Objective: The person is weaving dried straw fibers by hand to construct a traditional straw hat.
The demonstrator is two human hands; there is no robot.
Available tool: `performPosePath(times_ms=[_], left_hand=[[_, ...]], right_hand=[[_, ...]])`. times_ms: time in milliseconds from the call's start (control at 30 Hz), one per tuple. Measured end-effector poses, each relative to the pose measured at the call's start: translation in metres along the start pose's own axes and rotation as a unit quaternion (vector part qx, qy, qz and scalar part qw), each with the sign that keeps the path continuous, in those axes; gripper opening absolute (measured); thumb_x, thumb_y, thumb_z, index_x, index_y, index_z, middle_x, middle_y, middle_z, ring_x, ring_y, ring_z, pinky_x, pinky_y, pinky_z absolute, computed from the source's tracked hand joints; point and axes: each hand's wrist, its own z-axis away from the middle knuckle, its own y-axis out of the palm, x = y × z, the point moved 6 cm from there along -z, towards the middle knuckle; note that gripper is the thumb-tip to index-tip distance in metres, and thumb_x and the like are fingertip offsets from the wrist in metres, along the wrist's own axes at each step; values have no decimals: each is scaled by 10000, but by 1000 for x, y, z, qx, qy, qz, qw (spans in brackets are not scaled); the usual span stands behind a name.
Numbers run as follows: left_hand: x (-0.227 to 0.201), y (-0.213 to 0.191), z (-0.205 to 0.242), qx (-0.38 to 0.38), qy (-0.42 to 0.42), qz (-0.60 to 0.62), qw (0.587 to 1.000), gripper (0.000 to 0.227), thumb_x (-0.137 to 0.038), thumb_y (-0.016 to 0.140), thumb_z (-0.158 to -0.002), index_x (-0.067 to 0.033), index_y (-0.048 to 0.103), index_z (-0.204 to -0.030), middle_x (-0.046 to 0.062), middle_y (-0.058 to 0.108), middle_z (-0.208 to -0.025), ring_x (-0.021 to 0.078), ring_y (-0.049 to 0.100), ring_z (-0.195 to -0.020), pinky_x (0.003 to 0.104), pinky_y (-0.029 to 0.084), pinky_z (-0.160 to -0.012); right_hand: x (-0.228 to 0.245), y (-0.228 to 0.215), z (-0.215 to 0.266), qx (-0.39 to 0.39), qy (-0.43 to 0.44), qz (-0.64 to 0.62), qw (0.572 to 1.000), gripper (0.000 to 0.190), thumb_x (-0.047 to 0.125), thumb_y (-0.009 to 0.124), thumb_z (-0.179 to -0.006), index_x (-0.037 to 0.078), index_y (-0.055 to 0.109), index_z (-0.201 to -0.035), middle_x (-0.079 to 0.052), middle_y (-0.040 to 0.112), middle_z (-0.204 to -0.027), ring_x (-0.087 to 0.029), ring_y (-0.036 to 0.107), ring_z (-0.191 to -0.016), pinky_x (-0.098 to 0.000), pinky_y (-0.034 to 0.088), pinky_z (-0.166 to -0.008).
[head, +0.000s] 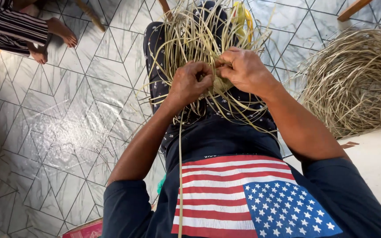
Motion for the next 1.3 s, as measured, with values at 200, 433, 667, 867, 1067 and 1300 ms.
performPosePath(times_ms=[200, 433, 667, 867, 1067, 1300], left_hand=[[9, 0, -19, 49, -10, 61, 997, 84, -31, 631, -804, -72, 579, -752, 11, 593, -596, 87, 550, -443, 200, 459, -380], [14, 3, -38, 46, -42, 44, 997, 59, -83, 591, -836, -63, 613, -785, 34, 637, -624, 89, 553, -395, 207, 455, -337], [16, -5, -51, 59, 7, 86, 994, 141, -220, 670, -838, -100, 623, -782, 41, 624, -679, 127, 541, -516, 265, 473, -482], [16, 3, -40, 72, -24, 146, 986, 214, -295, 592, -800, -91, 649, -768, 111, 582, -621, 250, 530, -547, 349, 450, -564], [31, 18, -34, 33, 26, 41, 998, 244, -298, 620, -824, -82, 601, -711, 136, 572, -549, 325, 578, -505, 418, 459, -545], [6, 8, -15, 66, 1, 90, 994, 226, -277, 639, -846, -79, 624, -737, 130, 603, -594, 309, 588, -544, 405, 448, -558]], right_hand=[[-13, 1, -12, -15, 68, -173, 982, 137, -33, 688, -815, 38, 575, -783, -15, 556, -635, -72, 423, -476, -201, 319, -426], [-42, 3, -23, -108, 37, -105, 988, 267, 126, 686, -945, 81, 493, -766, -12, 462, -615, -115, 351, -466, -253, 310, -441], [29, -9, 15, -201, -148, 25, 968, 113, -44, 635, -872, 33, 570, -821, -91, 568, -803, -193, 481, -648, -300, 412, -574], [41, 4, 39, -225, -154, 80, 959, 136, 153, 622, -914, 54, 667, -831, -130, 646, -789, -282, 642, -738, -397, 511, -719], [48, -29, 42, -236, -96, -197, 947, 43, 22, 630, -859, 14, 622, -818, -152, 610, -739, -244, 604, -631, -338, 496, -570], [17, -24, 43, -152, 129, -393, 897, 134, 35, 522, -842, -17, 582, -949, -60, 503, -619, -85, 473, -545, -206, 392, -491]])
